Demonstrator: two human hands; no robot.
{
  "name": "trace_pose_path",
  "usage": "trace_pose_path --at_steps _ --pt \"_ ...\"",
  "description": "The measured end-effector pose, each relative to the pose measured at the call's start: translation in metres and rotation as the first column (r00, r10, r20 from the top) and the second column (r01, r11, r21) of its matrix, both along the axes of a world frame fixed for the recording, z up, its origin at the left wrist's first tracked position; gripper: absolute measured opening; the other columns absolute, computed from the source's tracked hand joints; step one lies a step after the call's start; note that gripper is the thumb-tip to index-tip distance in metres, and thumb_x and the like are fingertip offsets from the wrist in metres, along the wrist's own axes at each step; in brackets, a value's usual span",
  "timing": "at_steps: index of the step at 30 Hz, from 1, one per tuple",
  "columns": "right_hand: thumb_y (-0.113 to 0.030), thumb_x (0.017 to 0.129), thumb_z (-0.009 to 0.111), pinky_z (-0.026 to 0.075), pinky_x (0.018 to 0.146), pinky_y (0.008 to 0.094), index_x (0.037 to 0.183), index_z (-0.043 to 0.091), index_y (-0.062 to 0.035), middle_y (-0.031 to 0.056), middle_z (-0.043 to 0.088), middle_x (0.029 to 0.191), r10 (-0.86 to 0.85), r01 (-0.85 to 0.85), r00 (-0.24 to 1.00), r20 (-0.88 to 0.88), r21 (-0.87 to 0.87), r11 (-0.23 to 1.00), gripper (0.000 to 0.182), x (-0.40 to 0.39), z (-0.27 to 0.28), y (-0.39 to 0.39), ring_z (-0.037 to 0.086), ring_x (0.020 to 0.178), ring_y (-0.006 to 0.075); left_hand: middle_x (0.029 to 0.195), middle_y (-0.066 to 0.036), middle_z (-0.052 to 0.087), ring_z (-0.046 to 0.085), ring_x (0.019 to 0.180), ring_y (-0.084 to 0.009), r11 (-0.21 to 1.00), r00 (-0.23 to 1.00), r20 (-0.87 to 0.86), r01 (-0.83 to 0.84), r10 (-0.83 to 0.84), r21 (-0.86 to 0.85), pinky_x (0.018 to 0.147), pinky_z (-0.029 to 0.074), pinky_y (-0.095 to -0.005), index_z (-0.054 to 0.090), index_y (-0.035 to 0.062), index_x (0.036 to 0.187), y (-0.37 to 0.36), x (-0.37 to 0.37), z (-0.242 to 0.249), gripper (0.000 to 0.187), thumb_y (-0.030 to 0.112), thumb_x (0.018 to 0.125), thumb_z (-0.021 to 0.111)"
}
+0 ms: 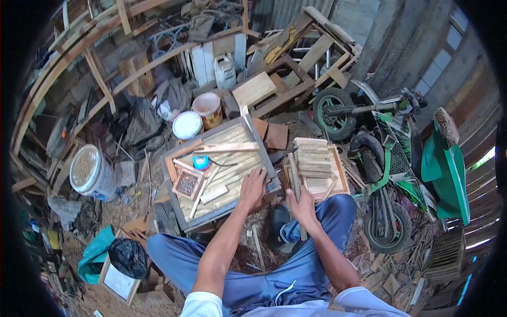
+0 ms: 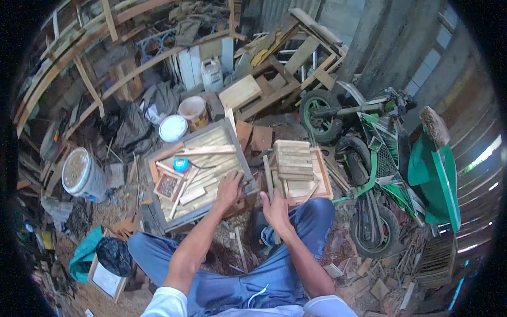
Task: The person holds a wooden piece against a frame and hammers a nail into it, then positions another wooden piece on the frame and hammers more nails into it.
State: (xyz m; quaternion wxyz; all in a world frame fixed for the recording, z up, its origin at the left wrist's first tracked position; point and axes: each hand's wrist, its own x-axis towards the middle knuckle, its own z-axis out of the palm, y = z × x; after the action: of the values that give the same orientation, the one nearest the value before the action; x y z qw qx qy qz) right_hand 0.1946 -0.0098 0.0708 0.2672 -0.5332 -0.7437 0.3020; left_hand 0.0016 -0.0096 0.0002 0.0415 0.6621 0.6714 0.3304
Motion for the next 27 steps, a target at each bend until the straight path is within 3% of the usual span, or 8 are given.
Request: trace_pose_path --at_steps 2,5,6,14,19,22,25,27 --pt "-0.025 0.089 0.069 0.051 0.071 0.0461 0.107 0.053 0.0048 0.0274 0.066 0.087 -0.008 0.005 0.999 -0.037 -0.072 0.997 0.038 -0.007 0.009 0.006 0.068 0.083 0.0391 0.1 -0.017 0.054 0.056 0.093 -0.0359 0.993 0.991 0.132 -0.018 0.003 0.117 0.078 0.046 -0.0446 0.059 0.0022 0.107 -0.006 0.006 0.01 0.027 0.012 0.082 0.066" --pt "-0.027 0.081 0.078 0.052 0.071 0.0396 0.106 0.055 0.003 0.0195 0.069 0.089 0.0 0.002 0.891 -0.454 0.004 1.0 0.045 -0.021 -0.025 0.02 0.069 0.081 0.0284 0.098 -0.017 0.054 0.055 0.09 -0.0365 0.984 0.971 0.238 -0.008 -0.035 0.179 0.076 0.046 -0.0447 0.059 0.0008 0.105 -0.018 0.023 0.025 0.027 0.008 0.08 0.067" --pt "-0.03 0.078 0.082 0.052 0.071 0.0369 0.105 0.056 0.0012 0.0134 0.068 0.091 -0.035 0.011 0.901 -0.433 -0.058 0.998 0.049 -0.022 -0.009 0.017 0.067 0.08 0.0235 0.095 -0.018 0.053 0.056 0.088 -0.038 0.974 0.973 0.225 0.002 -0.054 0.226 0.074 0.047 -0.0432 0.058 -0.0011 0.103 -0.021 0.028 0.032 0.025 0.002 0.079 0.066" --pt "-0.027 0.072 0.086 0.05 0.075 0.0359 0.103 0.053 -0.0024 0.0114 0.062 0.09 -0.065 -0.016 0.775 -0.629 -0.122 0.992 0.052 -0.021 -0.05 0.045 0.061 0.083 0.0231 0.095 -0.014 0.056 0.055 0.089 -0.0339 0.98 0.999 0.0 0.04 -0.041 0.195 0.079 0.043 -0.0439 0.06 0.0018 0.103 -0.03 0.042 0.076 0.028 0.01 0.078 0.07" --pt "-0.027 0.072 0.084 0.05 0.075 0.04 0.107 0.053 -0.0027 0.0136 0.065 0.094 -0.001 -0.06 0.898 -0.439 -0.124 0.99 0.053 -0.015 -0.025 0.05 0.065 0.086 0.0272 0.102 -0.013 0.06 0.056 0.102 -0.0303 0.97 0.976 -0.199 0.132 -0.091 0.203 0.086 0.042 -0.0443 0.062 0.0028 0.106 -0.018 0.018 0.14 0.034 0.027 0.083 0.07" --pt "-0.028 0.073 0.083 0.05 0.074 0.0411 0.108 0.053 -0.0021 0.015 0.066 0.095 0.069 -0.104 0.888 -0.454 -0.053 0.993 0.053 -0.017 -0.035 0.056 0.067 0.086 0.028 0.1 -0.016 0.065 0.06 0.1 -0.0344 0.929 0.883 -0.347 0.362 -0.317 0.073 0.084 0.043 -0.0481 0.062 0.0034 0.105 0.021 -0.027 0.144 0.042 0.039 0.084 0.069" --pt "-0.028 0.078 0.08 0.051 0.071 0.0405 0.108 0.054 -0.0015 0.0157 0.067 0.092 0.062 -0.095 0.874 -0.482 -0.044 0.995 0.048 -0.014 -0.027 0.056 0.068 0.082 0.0287 0.093 -0.017 0.067 0.064 0.091 -0.0367 0.827 0.868 -0.19 0.338 -0.458 -0.45 0.075 0.047 -0.0479 0.062 0.0048 0.106 0.032 -0.041 0.138 0.047 0.047 0.086 0.066" --pt "-0.028 0.083 0.076 0.051 0.069 0.0394 0.107 0.054 -0.0009 0.0152 0.067 0.086 0.032 -0.058 0.839 -0.543 -0.031 0.998 0.042 -0.015 -0.022 0.054 0.068 0.078 0.029 0.079 -0.019 0.066 0.064 0.075 -0.0405 0.832 0.862 -0.177 0.376 -0.476 -0.408 0.064 0.049 -0.0486 0.062 0.0067 0.103 0.032 -0.039 0.138 0.046 0.05 0.087 0.063"
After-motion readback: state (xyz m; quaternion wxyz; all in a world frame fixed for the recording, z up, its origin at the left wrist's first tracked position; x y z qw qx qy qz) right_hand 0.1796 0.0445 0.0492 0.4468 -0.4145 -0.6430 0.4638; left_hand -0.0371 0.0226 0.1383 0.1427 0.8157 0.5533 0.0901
